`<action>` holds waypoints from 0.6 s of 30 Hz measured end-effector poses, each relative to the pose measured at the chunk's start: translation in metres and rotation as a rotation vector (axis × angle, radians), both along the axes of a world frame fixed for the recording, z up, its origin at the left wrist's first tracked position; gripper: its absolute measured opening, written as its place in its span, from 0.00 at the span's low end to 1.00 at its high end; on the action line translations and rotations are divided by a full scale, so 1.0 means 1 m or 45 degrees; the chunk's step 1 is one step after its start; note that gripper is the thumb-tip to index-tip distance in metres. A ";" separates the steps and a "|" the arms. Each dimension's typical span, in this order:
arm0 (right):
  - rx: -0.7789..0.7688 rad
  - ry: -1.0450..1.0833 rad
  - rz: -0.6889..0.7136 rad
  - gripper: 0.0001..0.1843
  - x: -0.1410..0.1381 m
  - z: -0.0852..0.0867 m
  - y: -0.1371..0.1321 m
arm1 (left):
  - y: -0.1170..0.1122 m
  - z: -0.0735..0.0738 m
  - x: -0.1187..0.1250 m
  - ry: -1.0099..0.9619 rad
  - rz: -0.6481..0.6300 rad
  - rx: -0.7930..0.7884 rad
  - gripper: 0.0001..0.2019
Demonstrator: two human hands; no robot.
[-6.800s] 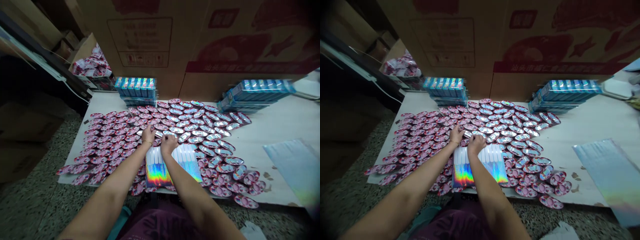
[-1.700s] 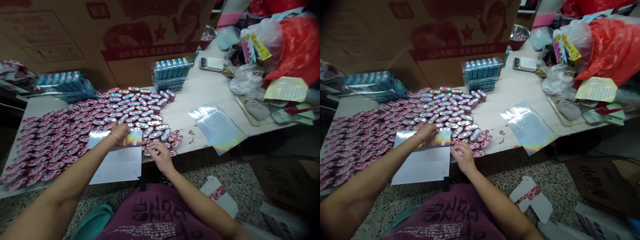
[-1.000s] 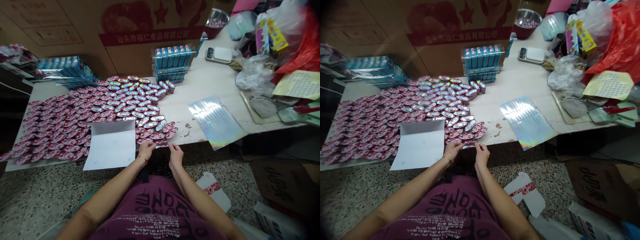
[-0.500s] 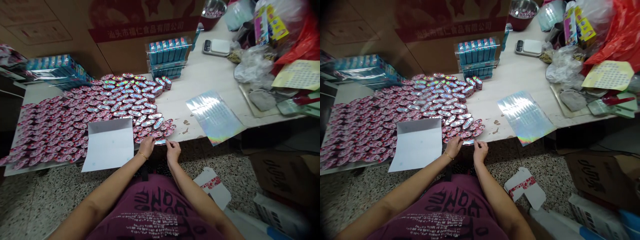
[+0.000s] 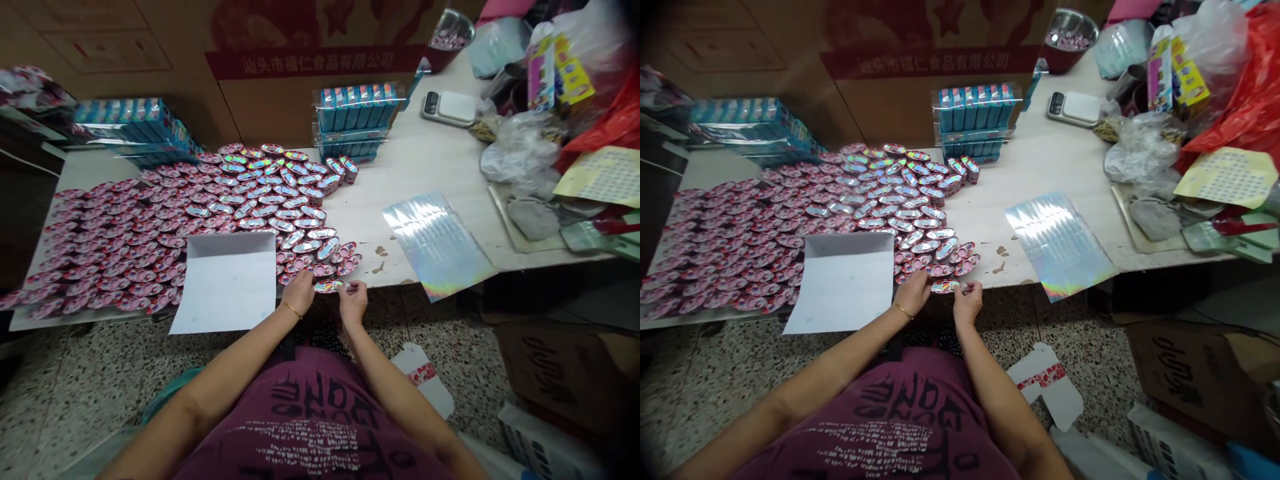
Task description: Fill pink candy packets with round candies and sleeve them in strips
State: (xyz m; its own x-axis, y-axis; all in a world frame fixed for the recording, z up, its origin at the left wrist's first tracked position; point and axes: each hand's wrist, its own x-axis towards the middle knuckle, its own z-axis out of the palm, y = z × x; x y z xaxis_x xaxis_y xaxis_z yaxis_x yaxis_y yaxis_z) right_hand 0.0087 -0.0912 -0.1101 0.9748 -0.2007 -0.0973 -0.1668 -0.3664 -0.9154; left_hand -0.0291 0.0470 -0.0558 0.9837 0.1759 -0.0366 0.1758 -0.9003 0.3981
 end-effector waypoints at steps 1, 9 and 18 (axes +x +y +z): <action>0.065 0.025 0.013 0.16 0.002 0.000 0.000 | 0.012 0.008 -0.004 -0.065 0.043 -0.024 0.09; 0.088 0.150 0.258 0.21 0.016 -0.001 -0.009 | 0.211 0.069 -0.041 -0.468 0.560 0.402 0.30; -0.196 -0.788 0.747 0.11 0.013 0.084 0.079 | 0.263 0.053 -0.056 -0.159 0.391 0.457 0.09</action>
State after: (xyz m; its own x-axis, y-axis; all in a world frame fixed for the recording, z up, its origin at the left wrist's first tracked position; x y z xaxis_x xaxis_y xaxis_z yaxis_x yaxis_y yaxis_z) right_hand 0.0219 -0.0119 -0.0265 0.7938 0.3837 0.4718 0.5997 -0.3649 -0.7122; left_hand -0.0850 0.3105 -0.0028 0.8772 0.4389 0.1948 0.4257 -0.8985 0.1071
